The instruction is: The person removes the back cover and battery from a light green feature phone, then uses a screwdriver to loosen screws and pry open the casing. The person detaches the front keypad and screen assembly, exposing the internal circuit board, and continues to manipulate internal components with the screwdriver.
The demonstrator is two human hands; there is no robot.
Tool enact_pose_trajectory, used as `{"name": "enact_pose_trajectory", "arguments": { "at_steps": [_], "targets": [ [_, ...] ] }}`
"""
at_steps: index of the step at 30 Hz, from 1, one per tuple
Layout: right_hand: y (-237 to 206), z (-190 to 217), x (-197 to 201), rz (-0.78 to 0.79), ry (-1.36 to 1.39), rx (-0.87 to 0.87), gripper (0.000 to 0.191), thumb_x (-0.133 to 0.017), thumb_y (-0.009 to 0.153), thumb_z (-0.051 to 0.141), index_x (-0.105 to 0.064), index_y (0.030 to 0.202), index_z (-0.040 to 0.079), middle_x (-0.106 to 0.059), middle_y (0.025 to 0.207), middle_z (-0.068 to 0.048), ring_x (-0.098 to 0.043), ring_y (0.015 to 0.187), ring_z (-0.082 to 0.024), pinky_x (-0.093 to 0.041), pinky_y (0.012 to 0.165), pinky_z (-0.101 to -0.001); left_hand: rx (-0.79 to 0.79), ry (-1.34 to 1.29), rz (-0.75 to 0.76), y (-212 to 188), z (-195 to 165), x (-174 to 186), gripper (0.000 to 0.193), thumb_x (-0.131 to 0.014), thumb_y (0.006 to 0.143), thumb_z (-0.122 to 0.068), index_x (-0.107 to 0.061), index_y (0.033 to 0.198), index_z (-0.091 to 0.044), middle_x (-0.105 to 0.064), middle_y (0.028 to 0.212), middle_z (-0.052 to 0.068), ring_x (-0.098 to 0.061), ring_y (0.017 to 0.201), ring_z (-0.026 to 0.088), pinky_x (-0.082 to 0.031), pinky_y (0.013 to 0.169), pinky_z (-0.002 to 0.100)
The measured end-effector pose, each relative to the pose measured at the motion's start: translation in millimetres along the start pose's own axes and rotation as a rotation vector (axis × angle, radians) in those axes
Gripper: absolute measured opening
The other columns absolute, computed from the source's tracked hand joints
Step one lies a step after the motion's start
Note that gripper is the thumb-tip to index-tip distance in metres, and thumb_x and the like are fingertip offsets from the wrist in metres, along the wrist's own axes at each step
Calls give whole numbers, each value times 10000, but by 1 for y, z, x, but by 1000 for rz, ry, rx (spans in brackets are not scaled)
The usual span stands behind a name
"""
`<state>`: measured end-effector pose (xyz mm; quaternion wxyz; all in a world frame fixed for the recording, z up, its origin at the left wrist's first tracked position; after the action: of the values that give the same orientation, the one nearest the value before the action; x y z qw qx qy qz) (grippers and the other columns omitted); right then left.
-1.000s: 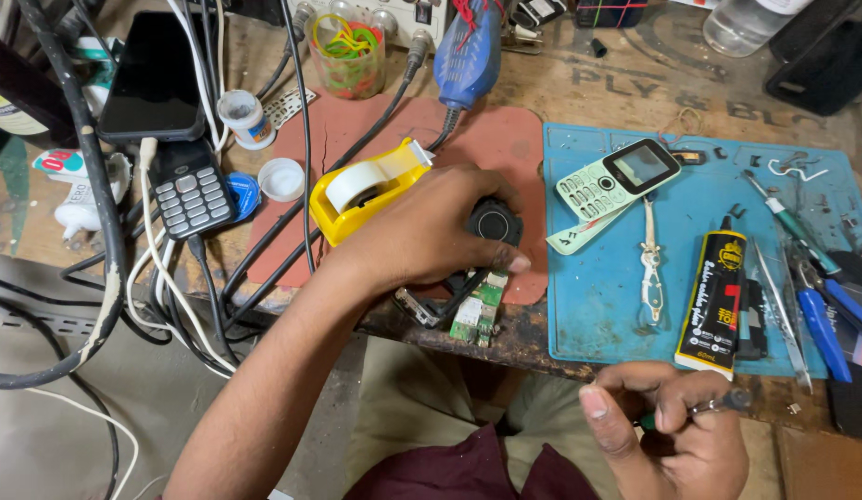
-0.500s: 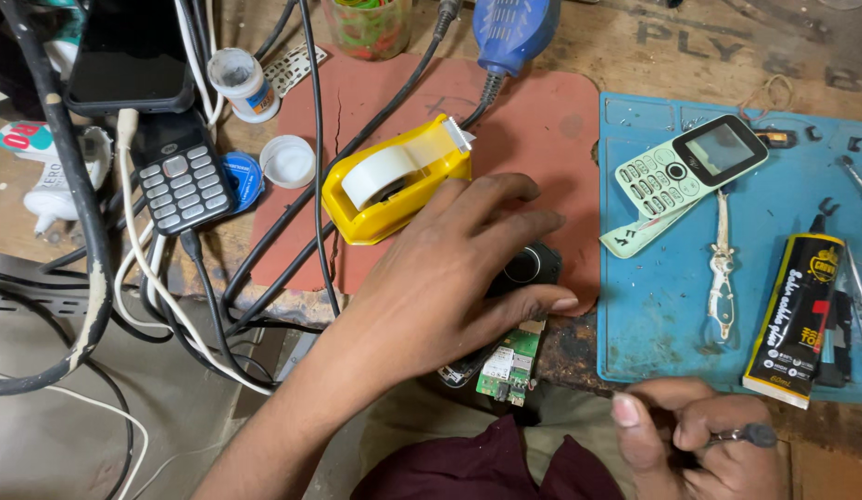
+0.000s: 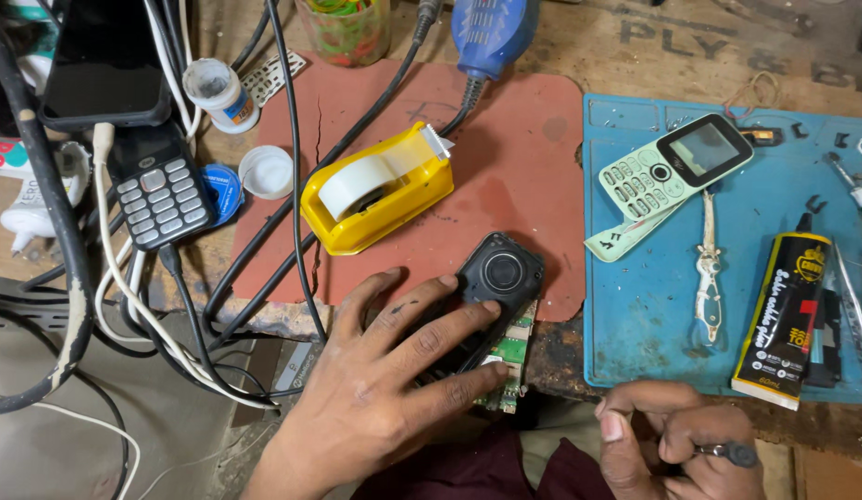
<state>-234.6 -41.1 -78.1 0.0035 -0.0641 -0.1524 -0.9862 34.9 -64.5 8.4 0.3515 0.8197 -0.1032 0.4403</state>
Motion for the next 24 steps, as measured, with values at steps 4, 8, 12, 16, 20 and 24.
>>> {"name": "enact_pose_trajectory", "arguments": {
  "at_steps": [4,8,12,16,20,24],
  "targets": [
    [-2,0,2,-39,-94,9,384,-683,904,4,-330,987,130,-691,889,-204,-675,779,-117,-592,744,-259,-9,28,-24,1,-5,-8,339,-771,846,-297,-759,1183,-260,-580,1454,42,-542,1372,299,-373,1134,591],
    [-6,-2,0,-65,-43,28,361,-687,908,14,-348,965,125,-697,880,-196,-655,743,-100,-591,710,-248,0,21,-40,2,-6,-10,371,-792,818,-305,-758,1185,-261,-580,1444,44,-540,1355,313,-380,1109,589],
    [0,0,-4,-74,-35,34,361,-681,917,5,-343,973,120,-705,896,-197,-664,761,-101,-598,742,-249,33,-16,-24,3,-5,-8,410,-808,754,-301,-757,1159,-258,-580,1436,70,-537,1339,330,-383,1090,592],
    [27,30,-18,-88,93,35,394,-725,889,-10,-361,963,123,-717,920,-211,-581,672,-56,-514,619,-210,11,27,-71,3,-7,-8,402,-806,776,-267,-760,1174,-288,-581,1445,63,-546,1345,326,-392,1100,565],
    [77,99,-46,71,-340,258,478,-788,828,41,-347,1003,86,-710,1126,-158,-600,732,-116,-521,618,-256,6,75,-116,-2,-7,-13,418,-803,756,-264,-759,1170,-301,-594,1413,66,-562,1323,336,-389,1101,569],
    [135,145,-110,373,-535,703,500,-770,852,26,-419,1208,5,-619,1277,-201,-629,1009,-335,-515,959,-448,-3,124,-217,-9,-9,-19,410,-829,748,-286,-730,1146,-289,-584,1313,86,-558,1276,339,-390,1112,575]
  ]
}}
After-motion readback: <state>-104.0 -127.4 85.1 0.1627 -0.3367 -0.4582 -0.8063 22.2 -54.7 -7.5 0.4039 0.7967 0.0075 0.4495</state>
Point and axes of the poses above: each hand's wrist, its own y-axis towards the middle knuckle, its own x-axis out of the back of the hand, z = x × y, the point moved 5 cm from there along y, towards the middle knuckle
